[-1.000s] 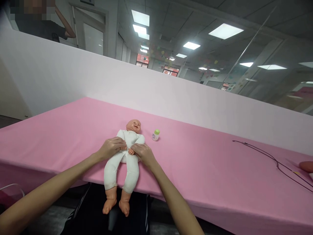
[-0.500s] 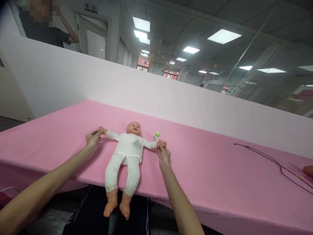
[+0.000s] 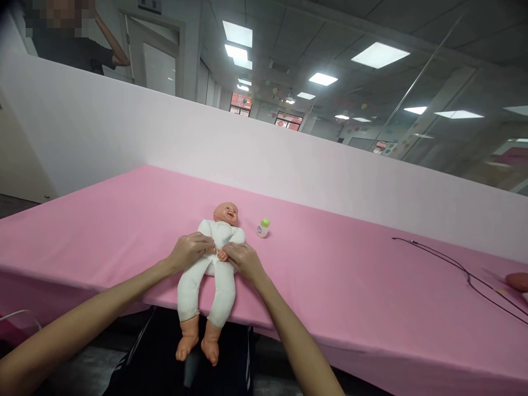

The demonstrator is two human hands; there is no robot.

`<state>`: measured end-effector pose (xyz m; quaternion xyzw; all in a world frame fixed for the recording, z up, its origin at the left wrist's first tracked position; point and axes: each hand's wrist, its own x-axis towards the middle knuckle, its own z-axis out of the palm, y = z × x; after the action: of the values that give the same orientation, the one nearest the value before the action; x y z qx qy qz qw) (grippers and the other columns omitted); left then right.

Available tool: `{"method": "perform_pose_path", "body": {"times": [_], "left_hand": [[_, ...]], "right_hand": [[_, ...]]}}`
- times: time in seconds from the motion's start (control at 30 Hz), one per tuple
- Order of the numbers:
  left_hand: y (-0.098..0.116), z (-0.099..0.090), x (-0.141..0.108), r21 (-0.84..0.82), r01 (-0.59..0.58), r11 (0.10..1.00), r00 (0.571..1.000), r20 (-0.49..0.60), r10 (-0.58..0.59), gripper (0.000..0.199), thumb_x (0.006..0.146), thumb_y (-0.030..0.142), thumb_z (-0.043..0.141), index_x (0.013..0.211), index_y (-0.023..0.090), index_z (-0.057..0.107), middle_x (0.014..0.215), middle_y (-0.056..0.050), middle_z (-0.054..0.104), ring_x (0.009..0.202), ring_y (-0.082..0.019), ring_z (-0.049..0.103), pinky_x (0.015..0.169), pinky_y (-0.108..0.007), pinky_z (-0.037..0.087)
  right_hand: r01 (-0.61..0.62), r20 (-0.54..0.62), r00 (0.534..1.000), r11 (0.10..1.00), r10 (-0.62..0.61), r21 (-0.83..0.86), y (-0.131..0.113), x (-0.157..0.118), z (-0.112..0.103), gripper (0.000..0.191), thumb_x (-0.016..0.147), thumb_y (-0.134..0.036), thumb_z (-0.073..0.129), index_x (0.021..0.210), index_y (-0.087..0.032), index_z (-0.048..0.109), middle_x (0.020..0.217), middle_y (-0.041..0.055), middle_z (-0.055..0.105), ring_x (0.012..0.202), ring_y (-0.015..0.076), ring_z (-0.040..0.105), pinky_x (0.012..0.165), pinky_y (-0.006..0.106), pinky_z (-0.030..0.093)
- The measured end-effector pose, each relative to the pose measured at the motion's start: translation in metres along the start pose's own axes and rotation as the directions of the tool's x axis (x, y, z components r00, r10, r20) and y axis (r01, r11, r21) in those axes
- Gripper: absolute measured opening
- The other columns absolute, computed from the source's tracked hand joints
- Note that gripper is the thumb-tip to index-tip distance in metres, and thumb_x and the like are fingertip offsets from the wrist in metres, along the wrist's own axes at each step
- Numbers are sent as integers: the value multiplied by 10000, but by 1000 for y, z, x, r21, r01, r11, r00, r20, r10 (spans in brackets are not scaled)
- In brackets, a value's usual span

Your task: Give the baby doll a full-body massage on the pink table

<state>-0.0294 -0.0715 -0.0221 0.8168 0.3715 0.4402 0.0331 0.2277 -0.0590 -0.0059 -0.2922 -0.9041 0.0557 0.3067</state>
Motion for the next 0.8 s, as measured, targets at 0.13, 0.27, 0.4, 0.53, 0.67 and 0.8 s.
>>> {"method": "perform_pose_path", "body": {"times": [0.13, 0.27, 0.4, 0.53, 0.67, 0.8], "left_hand": [[-23, -18, 13, -417, 328, 847, 844, -273, -461, 175, 863, 342, 779, 993, 237, 831, 1011, -56, 811, 909, -227, 720, 754, -311, 538], [-60, -29, 11, -745, 484, 459, 362, -307, -880, 295, 696, 320, 860, 933, 153, 803, 988, -98, 797, 853, -229, 707, 698, -304, 520], [-73, -34, 5, -820, 482, 309, 178, -254, -951, 301, 666, 318, 874, 883, 130, 782, 951, -104, 786, 802, -200, 685, 688, -298, 499], [-46, -30, 15, -646, 422, 636, 560, -366, -743, 285, 727, 332, 858, 973, 193, 820, 1023, -85, 803, 928, -252, 723, 776, -336, 544], [-13, -9, 15, -282, 267, 921, 924, -197, -328, 129, 903, 347, 741, 953, 285, 842, 1032, -46, 815, 950, -247, 720, 777, -334, 520], [-2, 10, 1, -29, 81, 996, 997, 8, -80, 215, 970, 233, 639, 901, 294, 833, 1024, -42, 813, 941, -238, 691, 740, -327, 471]], "right_hand": [[-312, -326, 802, 817, 500, 486, 26, 1, -13, 336, 913, -424, 724, 1176, -225, 787, 1190, 69, 790, 1076, 260, 740, 989, 404, 578], [-331, -272, 240, 341, 932, 880, 61, -13, -10, 399, 701, -452, 872, 964, -167, 780, 1071, 107, 803, 1090, 293, 744, 965, 428, 620], [-263, -135, 64, 147, 989, 954, 69, -21, -7, 370, 655, -419, 902, 901, -184, 757, 1090, 118, 799, 1096, 292, 745, 926, 413, 642], [-279, -329, 491, 503, 806, 818, 38, -4, -15, 447, 745, -429, 869, 1105, -177, 789, 1217, 99, 778, 1143, 281, 721, 1015, 413, 586], [-269, -203, 897, 848, 393, 456, 2, 7, -8, 267, 920, -388, 723, 1134, -251, 807, 1120, 36, 806, 1023, 248, 732, 983, 382, 556], [-118, -39, 992, 984, 124, 131, -12, 3, 12, 219, 1005, -302, 598, 964, -257, 809, 986, 38, 809, 905, 225, 718, 925, 354, 524]]}}
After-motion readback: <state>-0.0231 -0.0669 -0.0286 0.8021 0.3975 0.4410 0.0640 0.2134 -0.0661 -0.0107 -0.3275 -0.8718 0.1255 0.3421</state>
